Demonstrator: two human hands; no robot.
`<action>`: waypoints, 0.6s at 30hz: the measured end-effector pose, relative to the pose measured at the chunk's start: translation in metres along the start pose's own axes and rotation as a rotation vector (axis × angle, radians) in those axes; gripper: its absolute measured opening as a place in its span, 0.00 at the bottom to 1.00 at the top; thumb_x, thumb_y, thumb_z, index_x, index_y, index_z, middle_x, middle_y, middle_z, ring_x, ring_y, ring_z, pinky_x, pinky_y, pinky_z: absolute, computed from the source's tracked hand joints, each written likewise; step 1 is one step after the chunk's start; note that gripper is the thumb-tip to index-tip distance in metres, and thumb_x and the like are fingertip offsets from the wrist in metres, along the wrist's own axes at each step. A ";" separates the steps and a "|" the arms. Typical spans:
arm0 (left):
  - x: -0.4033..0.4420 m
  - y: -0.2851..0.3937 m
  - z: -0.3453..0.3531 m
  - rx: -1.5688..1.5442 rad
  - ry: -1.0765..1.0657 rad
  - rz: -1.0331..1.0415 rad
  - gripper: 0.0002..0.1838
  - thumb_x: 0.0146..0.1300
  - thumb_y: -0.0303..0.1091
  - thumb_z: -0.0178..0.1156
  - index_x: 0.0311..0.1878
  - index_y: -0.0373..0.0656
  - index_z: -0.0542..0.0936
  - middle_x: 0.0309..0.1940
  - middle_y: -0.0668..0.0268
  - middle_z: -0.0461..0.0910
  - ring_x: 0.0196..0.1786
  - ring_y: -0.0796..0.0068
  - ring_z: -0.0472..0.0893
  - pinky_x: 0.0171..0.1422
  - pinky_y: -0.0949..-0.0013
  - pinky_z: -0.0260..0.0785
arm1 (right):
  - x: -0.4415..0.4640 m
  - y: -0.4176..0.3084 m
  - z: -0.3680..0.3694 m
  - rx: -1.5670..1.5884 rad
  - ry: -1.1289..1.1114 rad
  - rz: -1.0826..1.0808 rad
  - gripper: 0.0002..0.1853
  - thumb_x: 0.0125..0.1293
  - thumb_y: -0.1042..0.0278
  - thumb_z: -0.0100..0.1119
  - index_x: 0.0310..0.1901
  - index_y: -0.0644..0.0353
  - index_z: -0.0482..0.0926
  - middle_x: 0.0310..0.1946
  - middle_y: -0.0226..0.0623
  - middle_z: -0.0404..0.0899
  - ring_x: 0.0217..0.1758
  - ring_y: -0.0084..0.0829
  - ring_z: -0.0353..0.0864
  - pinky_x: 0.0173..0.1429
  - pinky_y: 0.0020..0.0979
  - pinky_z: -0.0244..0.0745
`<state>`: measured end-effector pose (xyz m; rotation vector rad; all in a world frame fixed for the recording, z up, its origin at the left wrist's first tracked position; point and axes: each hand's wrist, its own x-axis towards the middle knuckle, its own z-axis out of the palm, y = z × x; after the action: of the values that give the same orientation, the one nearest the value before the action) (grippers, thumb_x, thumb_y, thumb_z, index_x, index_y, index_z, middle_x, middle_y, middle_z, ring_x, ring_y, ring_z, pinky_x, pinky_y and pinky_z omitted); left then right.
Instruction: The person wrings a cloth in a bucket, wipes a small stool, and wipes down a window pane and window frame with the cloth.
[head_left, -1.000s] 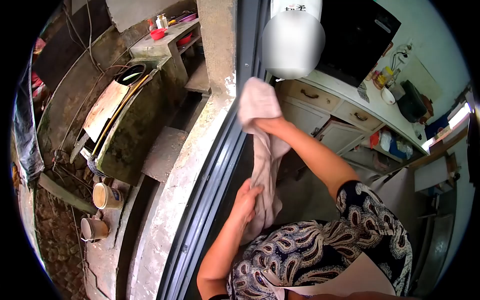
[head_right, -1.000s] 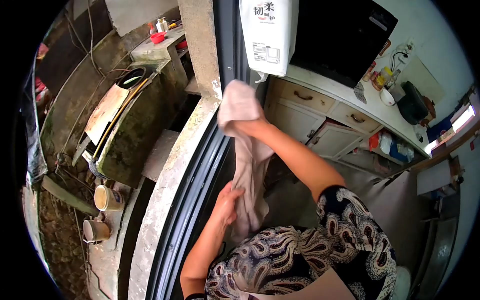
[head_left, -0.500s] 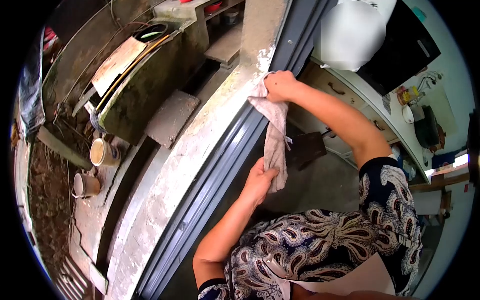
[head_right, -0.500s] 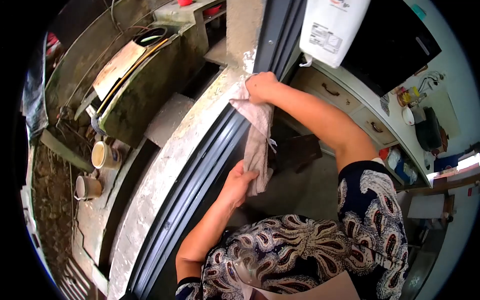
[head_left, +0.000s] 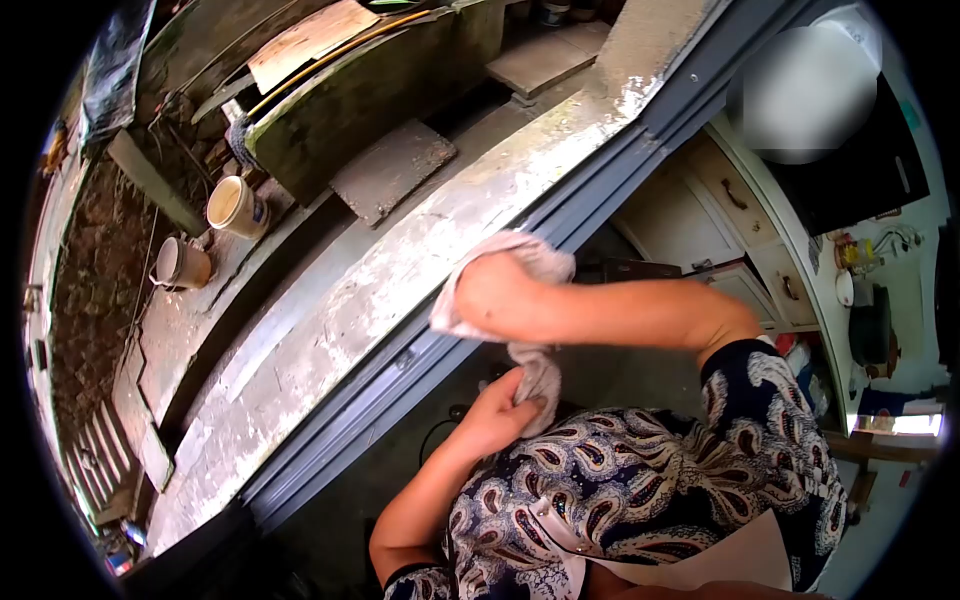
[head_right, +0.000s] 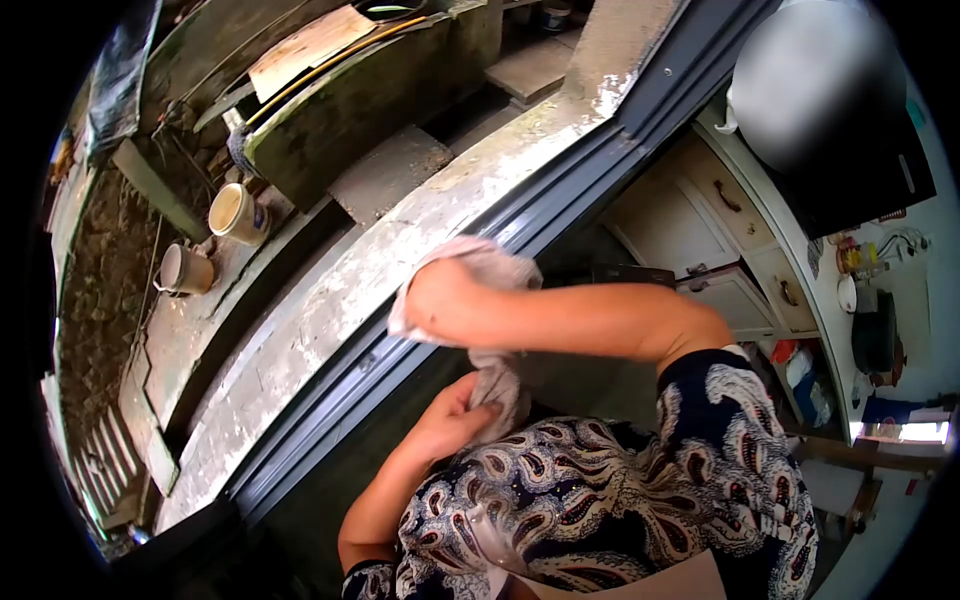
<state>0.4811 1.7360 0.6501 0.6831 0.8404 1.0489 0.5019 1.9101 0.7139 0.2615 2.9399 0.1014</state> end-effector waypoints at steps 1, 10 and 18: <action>-0.017 -0.003 -0.007 -0.006 0.042 0.023 0.20 0.65 0.23 0.55 0.60 0.36 0.70 0.48 0.67 0.78 0.50 0.80 0.75 0.57 0.73 0.67 | 0.005 -0.023 0.002 0.011 0.077 -0.076 0.08 0.50 0.62 0.60 0.24 0.54 0.85 0.26 0.39 0.83 0.31 0.34 0.83 0.31 0.34 0.78; -0.123 -0.010 -0.024 -0.161 0.379 0.055 0.19 0.64 0.19 0.53 0.60 0.35 0.72 0.52 0.66 0.79 0.53 0.77 0.77 0.60 0.72 0.67 | 0.054 -0.152 0.017 0.328 0.353 -0.232 0.08 0.54 0.64 0.59 0.29 0.58 0.83 0.30 0.38 0.82 0.35 0.37 0.83 0.35 0.35 0.79; -0.144 -0.002 -0.030 -0.028 0.300 0.092 0.20 0.65 0.23 0.54 0.61 0.37 0.71 0.50 0.70 0.77 0.52 0.81 0.74 0.59 0.75 0.64 | 0.009 -0.059 -0.009 0.338 0.332 0.073 0.12 0.53 0.61 0.55 0.34 0.53 0.86 0.33 0.42 0.84 0.38 0.44 0.84 0.44 0.44 0.80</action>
<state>0.4202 1.6039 0.6703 0.5517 1.0583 1.2635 0.4816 1.8534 0.7158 0.4382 3.2653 -0.3816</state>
